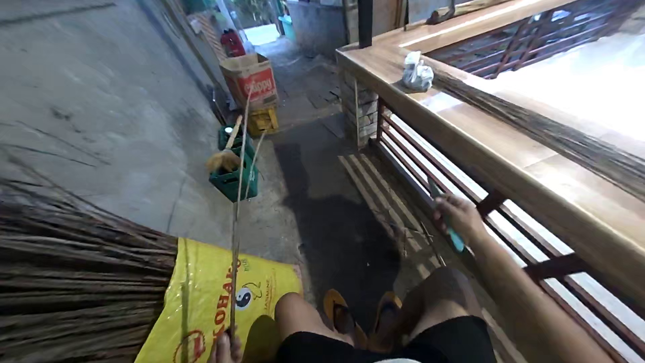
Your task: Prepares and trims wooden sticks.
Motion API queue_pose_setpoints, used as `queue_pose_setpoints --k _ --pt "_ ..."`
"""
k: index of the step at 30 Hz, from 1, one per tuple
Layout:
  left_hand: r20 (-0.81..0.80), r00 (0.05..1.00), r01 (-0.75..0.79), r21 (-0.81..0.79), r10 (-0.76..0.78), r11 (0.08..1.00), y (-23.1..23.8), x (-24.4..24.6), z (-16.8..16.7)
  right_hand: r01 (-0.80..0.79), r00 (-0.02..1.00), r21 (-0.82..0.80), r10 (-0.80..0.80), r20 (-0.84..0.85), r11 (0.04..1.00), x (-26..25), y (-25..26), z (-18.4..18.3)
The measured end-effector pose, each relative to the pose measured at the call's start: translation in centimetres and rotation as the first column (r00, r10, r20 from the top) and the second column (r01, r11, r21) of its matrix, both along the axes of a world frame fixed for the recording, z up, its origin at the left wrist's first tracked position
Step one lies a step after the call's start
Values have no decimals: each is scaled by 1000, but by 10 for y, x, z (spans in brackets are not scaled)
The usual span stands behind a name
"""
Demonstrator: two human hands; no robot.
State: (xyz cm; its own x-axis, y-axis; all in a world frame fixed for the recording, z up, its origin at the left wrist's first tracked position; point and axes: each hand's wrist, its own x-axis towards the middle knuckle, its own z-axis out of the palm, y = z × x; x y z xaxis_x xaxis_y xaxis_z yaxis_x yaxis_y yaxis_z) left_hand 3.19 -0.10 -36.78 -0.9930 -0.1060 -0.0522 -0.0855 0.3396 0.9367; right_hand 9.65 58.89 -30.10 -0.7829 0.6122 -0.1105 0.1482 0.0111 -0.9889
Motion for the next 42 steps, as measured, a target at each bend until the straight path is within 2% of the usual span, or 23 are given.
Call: queue_pose_setpoints --k 4,8,11,13,15,16,19,21,27,33,35,37,39,40,42 --pt "-303 951 63 10 -57 998 70 -48 88 -140 989 -167 131 -65 976 18 -86 -42" --pt "-609 783 203 55 -128 978 140 -73 185 -355 934 -347 310 -179 868 32 -163 -52" --pt "-752 656 343 221 -64 913 185 -78 229 -561 825 -377 458 -332 737 38 -197 -49" --pt "-790 613 406 323 7 855 210 -75 237 -651 758 -421 512 -403 632 36 -208 -47" --pt "-788 614 458 403 46 792 230 -68 227 -660 751 -487 478 -456 572 32 -213 -44" --pt "-771 634 473 440 51 763 237 -64 217 -635 771 -519 425 -475 572 30 -214 -41" --pt "-645 764 432 544 29 719 255 -43 176 -527 838 -599 251 -485 603 21 -205 -35" --pt "-552 834 402 599 -7 692 260 -28 144 -436 886 -645 173 -430 627 17 -196 -30" --pt "-315 944 294 682 -94 670 257 30 63 -145 978 -746 -19 -206 650 13 -176 -37" --pt "-31 985 144 678 -168 721 235 74 24 -47 992 -722 -50 -112 690 12 -168 -71" --pt "92 967 138 596 -238 791 225 82 17 -53 989 -712 -60 -133 700 12 -167 -79" --pt "253 870 271 470 -423 840 211 86 17 -52 985 -693 -75 -153 719 11 -166 -86" --pt "326 730 467 404 -600 787 199 89 21 -58 981 -676 -84 -175 734 10 -164 -91" --pt "288 683 563 377 -671 735 195 92 26 -69 978 -664 -81 -191 744 10 -162 -93" --pt "98 642 702 325 -760 634 189 94 38 -100 973 -632 -58 -225 768 11 -157 -96"
